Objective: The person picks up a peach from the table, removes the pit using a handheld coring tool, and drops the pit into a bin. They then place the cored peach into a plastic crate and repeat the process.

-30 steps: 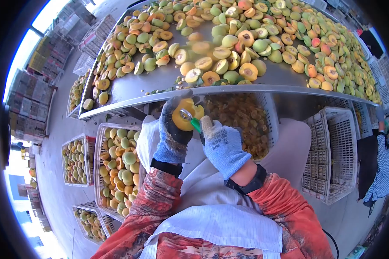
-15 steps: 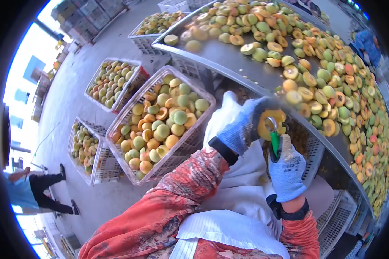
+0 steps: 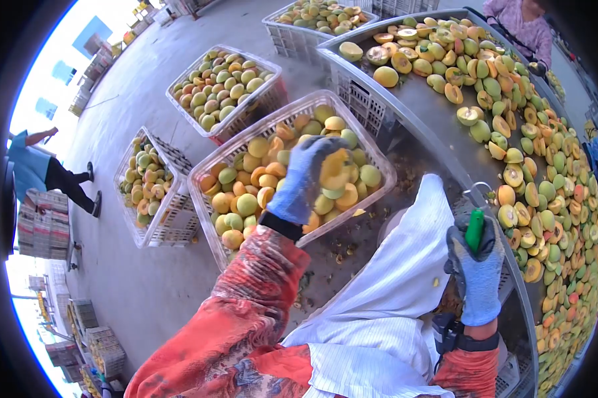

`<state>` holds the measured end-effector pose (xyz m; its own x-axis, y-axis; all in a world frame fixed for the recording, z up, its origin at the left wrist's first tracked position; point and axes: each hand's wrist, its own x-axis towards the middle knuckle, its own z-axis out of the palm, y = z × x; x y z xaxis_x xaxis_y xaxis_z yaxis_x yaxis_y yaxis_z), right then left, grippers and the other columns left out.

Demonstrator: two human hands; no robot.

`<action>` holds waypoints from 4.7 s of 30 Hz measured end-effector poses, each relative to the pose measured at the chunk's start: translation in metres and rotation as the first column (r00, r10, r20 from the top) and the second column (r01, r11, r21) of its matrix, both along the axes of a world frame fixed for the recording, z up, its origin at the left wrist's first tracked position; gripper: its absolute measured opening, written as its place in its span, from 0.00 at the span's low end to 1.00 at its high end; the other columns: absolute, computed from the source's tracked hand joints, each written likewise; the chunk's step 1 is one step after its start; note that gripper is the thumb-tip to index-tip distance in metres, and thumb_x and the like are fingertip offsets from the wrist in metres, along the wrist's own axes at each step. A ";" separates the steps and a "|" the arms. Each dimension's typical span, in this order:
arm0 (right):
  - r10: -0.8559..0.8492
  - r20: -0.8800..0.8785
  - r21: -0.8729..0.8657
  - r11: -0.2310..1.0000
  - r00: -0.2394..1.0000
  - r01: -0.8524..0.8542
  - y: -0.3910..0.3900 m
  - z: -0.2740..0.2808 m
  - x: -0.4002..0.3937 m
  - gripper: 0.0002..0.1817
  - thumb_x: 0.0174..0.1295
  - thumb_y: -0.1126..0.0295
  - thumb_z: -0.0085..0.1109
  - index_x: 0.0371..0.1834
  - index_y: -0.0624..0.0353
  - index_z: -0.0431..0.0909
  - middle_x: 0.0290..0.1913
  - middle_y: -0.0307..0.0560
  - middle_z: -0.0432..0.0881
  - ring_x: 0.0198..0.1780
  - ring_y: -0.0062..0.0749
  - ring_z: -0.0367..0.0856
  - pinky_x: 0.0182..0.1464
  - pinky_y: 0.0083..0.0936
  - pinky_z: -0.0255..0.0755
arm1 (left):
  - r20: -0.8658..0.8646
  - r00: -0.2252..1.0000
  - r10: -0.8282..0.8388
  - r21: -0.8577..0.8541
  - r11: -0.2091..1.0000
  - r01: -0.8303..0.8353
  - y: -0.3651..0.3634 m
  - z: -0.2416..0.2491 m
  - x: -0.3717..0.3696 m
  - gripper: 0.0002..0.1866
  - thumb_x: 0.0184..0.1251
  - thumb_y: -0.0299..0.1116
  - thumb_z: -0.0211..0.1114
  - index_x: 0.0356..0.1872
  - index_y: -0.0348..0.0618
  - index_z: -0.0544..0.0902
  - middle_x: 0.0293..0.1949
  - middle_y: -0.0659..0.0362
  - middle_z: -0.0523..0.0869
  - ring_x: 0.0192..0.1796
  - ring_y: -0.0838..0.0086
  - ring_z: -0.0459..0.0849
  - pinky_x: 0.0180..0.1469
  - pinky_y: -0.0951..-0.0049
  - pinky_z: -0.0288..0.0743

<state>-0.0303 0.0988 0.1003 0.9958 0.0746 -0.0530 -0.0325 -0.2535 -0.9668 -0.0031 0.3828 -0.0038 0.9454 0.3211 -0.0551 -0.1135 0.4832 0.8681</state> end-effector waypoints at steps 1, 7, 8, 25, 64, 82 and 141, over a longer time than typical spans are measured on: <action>-0.059 -0.057 -0.058 0.997 0.997 0.055 -0.010 0.003 0.004 0.12 0.54 0.79 0.60 0.40 0.59 0.71 0.25 0.37 0.74 0.17 0.15 0.70 0.17 0.12 0.65 | -0.104 0.972 0.209 0.322 0.932 -0.166 0.033 -0.005 -0.007 0.11 0.60 0.30 0.60 0.39 0.33 0.80 0.36 0.57 0.84 0.37 0.76 0.81 0.43 0.78 0.74; -0.245 -0.217 0.011 0.967 0.945 0.253 -0.069 0.012 -0.021 0.14 0.54 0.74 0.63 0.42 0.59 0.72 0.32 0.37 0.77 0.25 0.15 0.74 0.21 0.14 0.70 | -0.465 0.588 0.662 0.746 -0.065 0.663 0.197 -0.133 -0.071 0.35 0.53 0.31 0.59 0.66 0.45 0.60 0.66 0.38 0.56 0.64 0.47 0.63 0.64 0.63 0.61; -0.205 -0.082 -0.065 0.978 0.975 0.200 -0.086 0.000 -0.024 0.14 0.53 0.74 0.64 0.43 0.58 0.73 0.35 0.37 0.78 0.28 0.16 0.75 0.22 0.14 0.71 | -0.430 0.687 0.587 0.813 -0.080 0.577 0.191 -0.132 -0.084 0.39 0.50 0.25 0.56 0.68 0.47 0.56 0.68 0.39 0.50 0.67 0.47 0.59 0.66 0.64 0.59; -0.318 0.025 -0.340 0.889 0.948 0.308 -0.191 -0.036 -0.090 0.20 0.53 0.63 0.64 0.46 0.60 0.72 0.34 0.57 0.79 0.36 0.52 0.79 0.37 0.35 0.72 | -0.212 0.875 -0.436 0.974 -0.169 0.152 -0.319 0.052 0.134 0.18 0.55 0.47 0.62 0.38 0.43 0.79 0.34 0.51 0.84 0.39 0.59 0.83 0.42 0.61 0.75; -0.097 0.379 -0.403 0.878 0.920 0.258 -0.158 -0.008 -0.068 0.25 0.52 0.64 0.64 0.52 0.60 0.71 0.38 0.55 0.81 0.37 0.46 0.81 0.36 0.34 0.75 | 0.103 0.600 -0.794 -0.506 0.477 0.719 -0.284 0.065 0.036 0.28 0.66 0.48 0.49 0.59 0.37 0.67 0.49 0.43 0.78 0.48 0.56 0.80 0.47 0.58 0.78; 0.052 0.293 -0.555 0.823 0.955 0.125 -0.143 0.017 -0.094 0.18 0.56 0.54 0.59 0.35 0.58 0.72 0.21 0.54 0.77 0.22 0.48 0.78 0.24 0.38 0.70 | -0.160 0.542 -0.825 -0.045 0.555 0.831 -0.268 0.130 -0.041 0.18 0.56 0.28 0.58 0.48 0.33 0.77 0.39 0.50 0.84 0.40 0.70 0.84 0.42 0.77 0.77; 0.135 -0.310 0.295 0.955 0.941 -0.040 -0.141 0.021 -0.081 0.21 0.52 0.67 0.60 0.43 0.66 0.64 0.25 0.51 0.75 0.14 0.26 0.71 0.16 0.25 0.68 | 0.245 0.725 -0.644 0.545 0.710 0.446 -0.307 0.077 0.006 0.14 0.64 0.31 0.59 0.46 0.31 0.78 0.40 0.56 0.83 0.39 0.79 0.79 0.42 0.79 0.72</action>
<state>-0.1114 -0.0419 0.1217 0.9163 0.2196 -0.3350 -0.3454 0.0097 -0.9384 0.0029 0.0761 0.0731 0.8573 -0.3655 0.3626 -0.3223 0.1681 0.9316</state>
